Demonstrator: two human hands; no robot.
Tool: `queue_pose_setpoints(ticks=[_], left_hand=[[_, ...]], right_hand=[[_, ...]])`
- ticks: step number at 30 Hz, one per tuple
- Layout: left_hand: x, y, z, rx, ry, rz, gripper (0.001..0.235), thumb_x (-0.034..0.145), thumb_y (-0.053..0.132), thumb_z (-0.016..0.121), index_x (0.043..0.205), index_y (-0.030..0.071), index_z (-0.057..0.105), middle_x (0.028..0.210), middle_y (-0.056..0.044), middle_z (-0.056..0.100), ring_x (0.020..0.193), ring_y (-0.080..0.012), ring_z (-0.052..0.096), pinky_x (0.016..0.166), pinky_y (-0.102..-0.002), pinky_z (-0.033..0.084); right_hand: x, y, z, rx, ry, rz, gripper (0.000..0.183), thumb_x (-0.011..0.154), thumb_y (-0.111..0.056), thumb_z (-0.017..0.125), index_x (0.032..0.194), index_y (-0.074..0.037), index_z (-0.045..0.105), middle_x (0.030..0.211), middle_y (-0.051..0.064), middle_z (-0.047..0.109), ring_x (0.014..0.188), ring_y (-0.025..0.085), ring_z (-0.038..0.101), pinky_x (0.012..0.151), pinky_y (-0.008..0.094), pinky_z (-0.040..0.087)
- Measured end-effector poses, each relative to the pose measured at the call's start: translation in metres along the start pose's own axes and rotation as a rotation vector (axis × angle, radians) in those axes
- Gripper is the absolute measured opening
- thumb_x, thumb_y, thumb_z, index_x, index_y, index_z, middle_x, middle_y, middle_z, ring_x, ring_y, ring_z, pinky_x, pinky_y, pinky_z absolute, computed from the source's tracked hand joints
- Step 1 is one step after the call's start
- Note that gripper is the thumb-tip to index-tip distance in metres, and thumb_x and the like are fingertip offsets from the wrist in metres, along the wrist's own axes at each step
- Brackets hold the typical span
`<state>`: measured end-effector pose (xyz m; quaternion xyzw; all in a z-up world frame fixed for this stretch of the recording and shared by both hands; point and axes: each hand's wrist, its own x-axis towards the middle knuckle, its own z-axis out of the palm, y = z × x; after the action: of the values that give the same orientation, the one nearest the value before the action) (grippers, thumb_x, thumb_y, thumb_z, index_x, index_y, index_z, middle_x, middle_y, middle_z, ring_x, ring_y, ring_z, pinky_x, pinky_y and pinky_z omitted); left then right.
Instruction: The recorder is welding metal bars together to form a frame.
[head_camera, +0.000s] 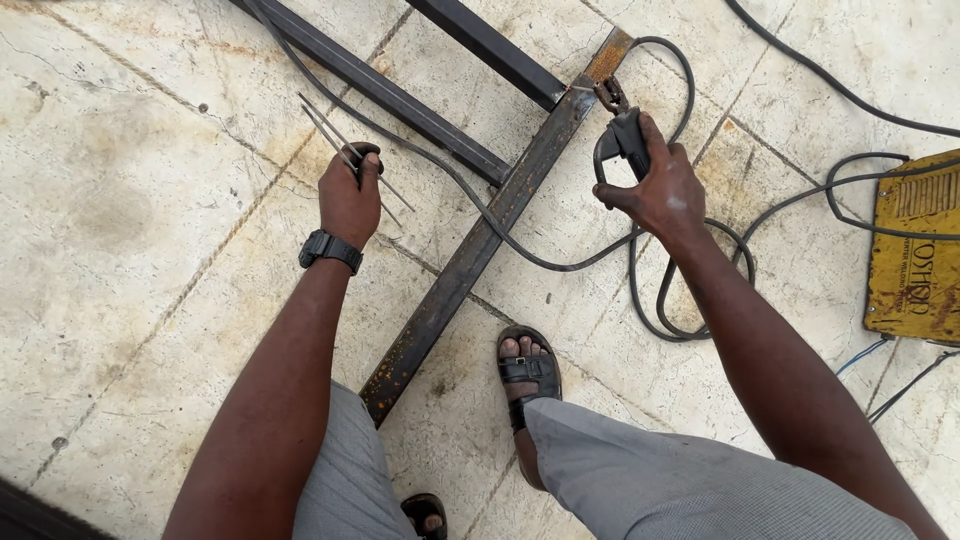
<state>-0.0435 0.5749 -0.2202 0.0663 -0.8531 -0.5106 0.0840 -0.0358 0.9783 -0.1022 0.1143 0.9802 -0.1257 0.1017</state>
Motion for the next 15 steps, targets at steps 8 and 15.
queue_pose_setpoints(ticks=[8,15], left_hand=[[0.002,-0.005,0.005,-0.018,0.025,0.033,0.024,0.107,0.024,0.06,0.113,0.003,0.069,0.095,-0.012,0.075,0.084,-0.0213,0.073,0.074,-0.037,0.058],[0.001,-0.003,0.004,-0.035,0.021,0.003,0.024,0.107,0.025,0.061,0.114,0.004,0.069,0.093,-0.011,0.075,0.083,-0.0201,0.073,0.074,-0.036,0.057]], right_hand=[[-0.001,-0.004,-0.006,0.012,-0.015,0.009,0.125,0.063,-0.054,0.092,0.166,-0.024,0.026,0.127,0.024,0.056,0.107,0.038,0.066,0.092,0.049,0.057],[-0.002,-0.004,-0.006,0.004,-0.014,-0.017,0.125,0.063,-0.054,0.091,0.165,-0.022,0.028,0.126,0.024,0.057,0.105,0.038,0.067,0.091,0.049,0.057]])
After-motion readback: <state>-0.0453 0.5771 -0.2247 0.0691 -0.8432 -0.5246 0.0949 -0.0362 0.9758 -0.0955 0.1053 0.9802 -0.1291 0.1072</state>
